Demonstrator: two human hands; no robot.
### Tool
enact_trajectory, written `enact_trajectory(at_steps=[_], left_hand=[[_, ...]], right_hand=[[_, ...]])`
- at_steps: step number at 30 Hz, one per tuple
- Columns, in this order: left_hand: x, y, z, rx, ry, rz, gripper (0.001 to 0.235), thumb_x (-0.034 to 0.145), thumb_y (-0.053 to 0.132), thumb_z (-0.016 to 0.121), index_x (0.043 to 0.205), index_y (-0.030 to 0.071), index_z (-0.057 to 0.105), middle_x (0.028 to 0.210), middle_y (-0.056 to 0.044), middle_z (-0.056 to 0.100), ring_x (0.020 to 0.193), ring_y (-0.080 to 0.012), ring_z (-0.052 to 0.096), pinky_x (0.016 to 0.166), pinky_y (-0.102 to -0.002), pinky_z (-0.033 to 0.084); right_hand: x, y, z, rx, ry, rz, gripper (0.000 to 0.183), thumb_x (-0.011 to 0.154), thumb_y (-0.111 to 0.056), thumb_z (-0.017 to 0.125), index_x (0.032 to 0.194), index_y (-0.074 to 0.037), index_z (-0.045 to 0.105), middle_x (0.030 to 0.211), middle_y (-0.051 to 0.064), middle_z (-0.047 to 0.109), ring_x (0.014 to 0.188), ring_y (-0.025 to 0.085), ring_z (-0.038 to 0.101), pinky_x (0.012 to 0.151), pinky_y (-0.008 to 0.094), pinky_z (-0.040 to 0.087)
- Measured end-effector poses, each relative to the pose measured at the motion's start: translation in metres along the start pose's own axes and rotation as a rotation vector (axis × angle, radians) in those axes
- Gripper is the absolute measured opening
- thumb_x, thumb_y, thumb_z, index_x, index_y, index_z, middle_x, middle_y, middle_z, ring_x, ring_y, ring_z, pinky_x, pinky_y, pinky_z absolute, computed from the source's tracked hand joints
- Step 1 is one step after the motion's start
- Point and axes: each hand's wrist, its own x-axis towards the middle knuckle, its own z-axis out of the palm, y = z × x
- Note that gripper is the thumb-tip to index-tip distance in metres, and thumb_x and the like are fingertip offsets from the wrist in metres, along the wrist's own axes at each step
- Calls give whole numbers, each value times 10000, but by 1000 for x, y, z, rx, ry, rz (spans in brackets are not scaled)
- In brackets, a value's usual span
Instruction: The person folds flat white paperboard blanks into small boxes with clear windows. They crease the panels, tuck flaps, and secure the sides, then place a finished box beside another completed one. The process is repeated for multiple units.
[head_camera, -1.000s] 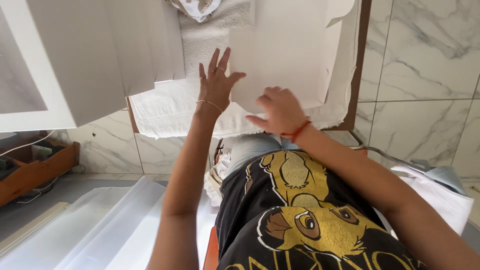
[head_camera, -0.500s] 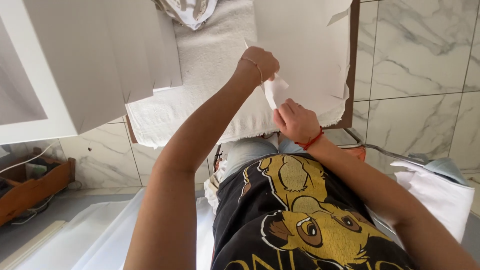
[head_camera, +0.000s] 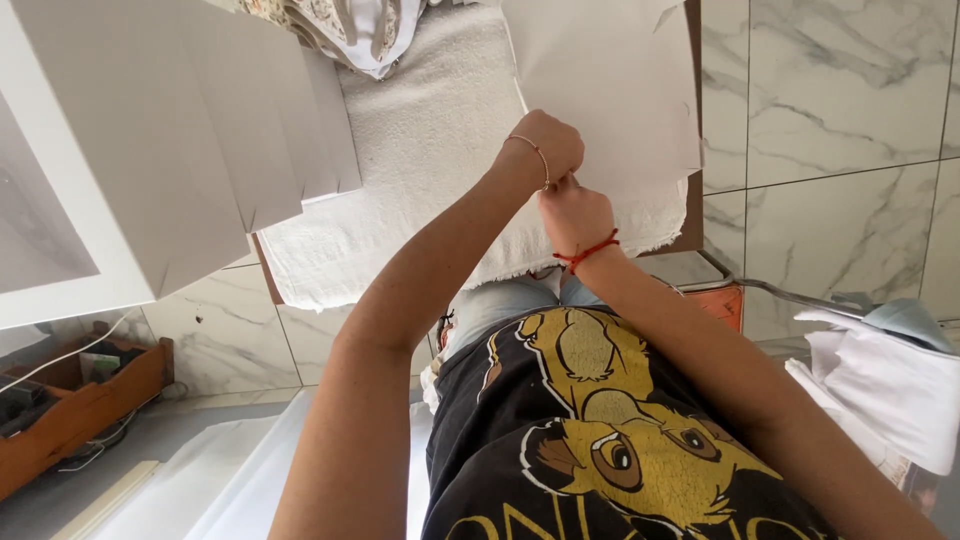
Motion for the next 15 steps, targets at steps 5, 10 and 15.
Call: enact_trajectory(at_steps=[5,10,15], left_hand=[[-31,6,-19,6,43,0,128,797,186,553,866,208,660,889,-4,645,895,-226,598,911,-458,335],[-111,26,-90,-48,-16,-72,160,813,158,532,923,176,646,990,22,637,1033,-219,543,1062,-479,15],[-172,29,-83,-368,-306,-274,241,763,303,609,972,420,582,1140,168,518,1299,-127,182,1021,-601,-93]], right_hand=[[3,9,11,86,-63,9,171,661,-107,564,529,-138,458,481,-32,420,382,179,536,318,272,403],[0,34,-85,440,-136,-8,226,791,-255,578,825,-31,575,634,144,542,561,339,585,449,445,450],[-12,109,-114,858,90,508,169,934,-125,602,776,-71,632,638,83,601,550,205,565,488,262,427]])
